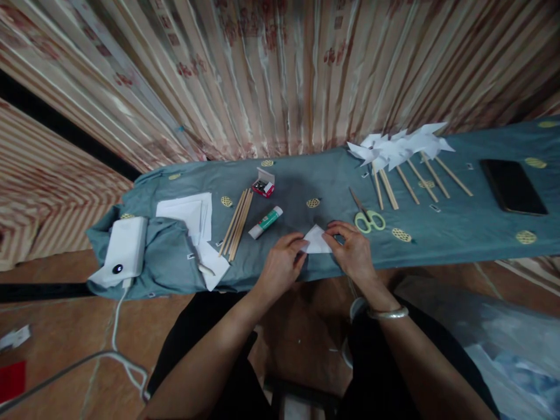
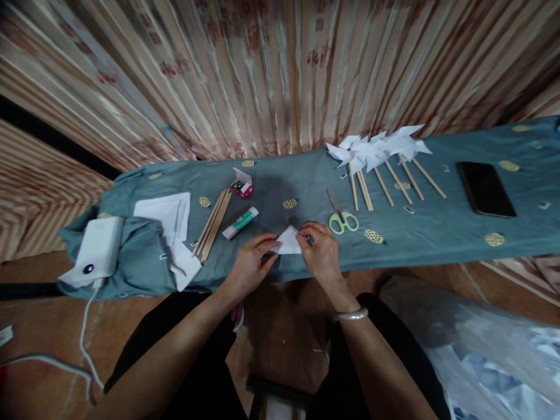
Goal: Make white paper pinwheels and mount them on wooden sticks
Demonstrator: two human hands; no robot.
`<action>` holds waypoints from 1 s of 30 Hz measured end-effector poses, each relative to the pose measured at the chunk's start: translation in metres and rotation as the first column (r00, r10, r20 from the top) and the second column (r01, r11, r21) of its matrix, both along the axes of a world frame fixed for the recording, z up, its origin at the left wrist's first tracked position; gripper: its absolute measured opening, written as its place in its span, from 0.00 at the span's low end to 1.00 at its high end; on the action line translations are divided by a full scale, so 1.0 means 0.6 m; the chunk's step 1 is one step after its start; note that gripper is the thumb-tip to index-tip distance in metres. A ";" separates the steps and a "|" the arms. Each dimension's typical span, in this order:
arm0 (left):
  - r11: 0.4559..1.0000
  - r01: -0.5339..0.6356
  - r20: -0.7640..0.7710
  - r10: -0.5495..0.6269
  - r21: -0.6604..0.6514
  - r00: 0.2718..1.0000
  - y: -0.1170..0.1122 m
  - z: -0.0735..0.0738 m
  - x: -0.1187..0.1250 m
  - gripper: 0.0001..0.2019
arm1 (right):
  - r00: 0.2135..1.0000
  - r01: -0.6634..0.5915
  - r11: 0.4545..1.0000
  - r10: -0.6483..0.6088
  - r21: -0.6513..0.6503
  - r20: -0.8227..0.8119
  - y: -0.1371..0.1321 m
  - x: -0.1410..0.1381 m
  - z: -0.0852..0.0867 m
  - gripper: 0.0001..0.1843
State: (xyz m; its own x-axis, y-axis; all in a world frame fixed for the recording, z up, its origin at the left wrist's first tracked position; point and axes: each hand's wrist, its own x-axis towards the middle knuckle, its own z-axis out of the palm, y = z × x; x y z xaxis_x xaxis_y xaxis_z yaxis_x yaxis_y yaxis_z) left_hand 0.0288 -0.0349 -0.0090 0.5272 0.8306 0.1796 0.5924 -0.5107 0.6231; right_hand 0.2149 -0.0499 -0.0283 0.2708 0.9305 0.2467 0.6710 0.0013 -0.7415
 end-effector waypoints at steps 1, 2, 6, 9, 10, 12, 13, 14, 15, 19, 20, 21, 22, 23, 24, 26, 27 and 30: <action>1.000 0.003 -0.011 -0.002 0.013 1.000 -0.001 0.000 -0.001 0.12 | 1.000 0.001 1.000 -0.001 -0.004 0.001 0.000 0.000 0.001 0.07; 1.000 0.004 -0.023 -0.004 0.024 1.000 -0.002 0.000 -0.001 0.12 | 1.000 0.005 1.000 -0.005 -0.007 0.004 0.001 -0.001 0.001 0.07; 0.998 0.007 -0.066 -0.003 0.062 0.998 -0.003 0.003 -0.001 0.12 | 1.000 0.020 1.000 -0.019 -0.020 0.024 0.002 -0.004 0.002 0.07; 0.997 0.016 -0.100 -0.008 0.079 0.995 -0.002 0.006 0.001 0.11 | 0.999 0.027 0.999 -0.026 -0.026 0.033 0.003 -0.006 0.002 0.07; 0.996 0.018 -0.113 -0.008 0.082 0.994 -0.002 0.007 0.001 0.11 | 0.999 0.027 0.999 -0.026 -0.025 0.035 0.003 -0.007 0.002 0.07; 0.996 0.018 -0.135 -0.006 0.086 0.991 -0.002 0.008 0.002 0.11 | 0.999 0.027 0.999 -0.026 -0.021 0.035 0.003 -0.008 0.003 0.06; 0.996 0.018 -0.142 -0.006 0.087 0.990 -0.002 0.008 0.003 0.11 | 0.999 0.028 0.999 -0.028 -0.020 0.035 0.003 -0.008 0.004 0.06; 0.996 0.018 -0.147 -0.005 0.088 0.989 -0.003 0.009 0.003 0.11 | 0.999 0.031 0.999 -0.030 -0.021 0.037 0.003 -0.009 0.004 0.06; 0.996 0.019 -0.150 -0.005 0.087 0.989 -0.003 0.009 0.004 0.11 | 0.998 0.035 0.999 -0.034 -0.023 0.043 0.003 -0.009 0.005 0.06; 0.997 0.020 -0.155 -0.009 0.070 0.988 -0.003 0.013 0.005 0.11 | 0.996 0.047 0.998 -0.045 -0.030 0.075 0.004 -0.011 0.006 0.06; 0.998 0.022 -0.159 -0.012 0.063 0.987 -0.003 0.014 0.005 0.11 | 0.996 0.050 0.998 -0.047 -0.029 0.078 0.004 -0.012 0.006 0.06; 0.998 0.025 -0.166 -0.015 0.060 0.986 -0.003 0.016 0.005 0.11 | 0.996 0.052 0.998 -0.050 -0.028 0.078 0.004 -0.012 0.005 0.06; 0.998 0.029 -0.176 -0.018 0.063 0.984 -0.003 0.017 0.005 0.10 | 0.996 0.054 0.998 -0.051 -0.029 0.078 0.004 -0.012 0.005 0.06; 0.997 0.033 -0.189 -0.019 0.074 0.982 -0.003 0.018 0.006 0.11 | 0.996 0.056 0.998 -0.054 -0.030 0.077 0.005 -0.013 0.006 0.06; 0.995 0.039 -0.201 -0.020 0.092 0.979 -0.004 0.020 0.007 0.11 | 0.996 0.059 0.998 -0.057 -0.031 0.076 0.005 -0.013 0.006 0.06; 0.989 0.070 -0.220 -0.039 0.134 0.975 -0.007 0.020 0.012 0.12 | 0.996 0.060 0.997 -0.057 -0.038 0.074 0.006 -0.013 0.007 0.06; 0.984 0.094 -0.226 -0.059 0.150 0.972 -0.008 0.020 0.015 0.12 | 0.996 0.059 0.997 -0.056 -0.044 0.074 0.007 -0.014 0.007 0.06; 0.971 0.164 -0.230 -0.122 0.174 0.966 -0.014 0.015 0.026 0.15 | 0.995 0.062 0.996 -0.056 -0.064 0.081 0.009 -0.014 0.009 0.06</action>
State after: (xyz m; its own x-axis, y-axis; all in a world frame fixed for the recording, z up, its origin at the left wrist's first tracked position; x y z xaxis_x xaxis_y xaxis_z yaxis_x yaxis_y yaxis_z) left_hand 0.0444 -0.0435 0.0002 0.6814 0.7053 0.1955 0.6143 -0.6963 0.3713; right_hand 0.2063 -0.0447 -0.0231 0.3077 0.9285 0.2077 0.7249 -0.0873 -0.6833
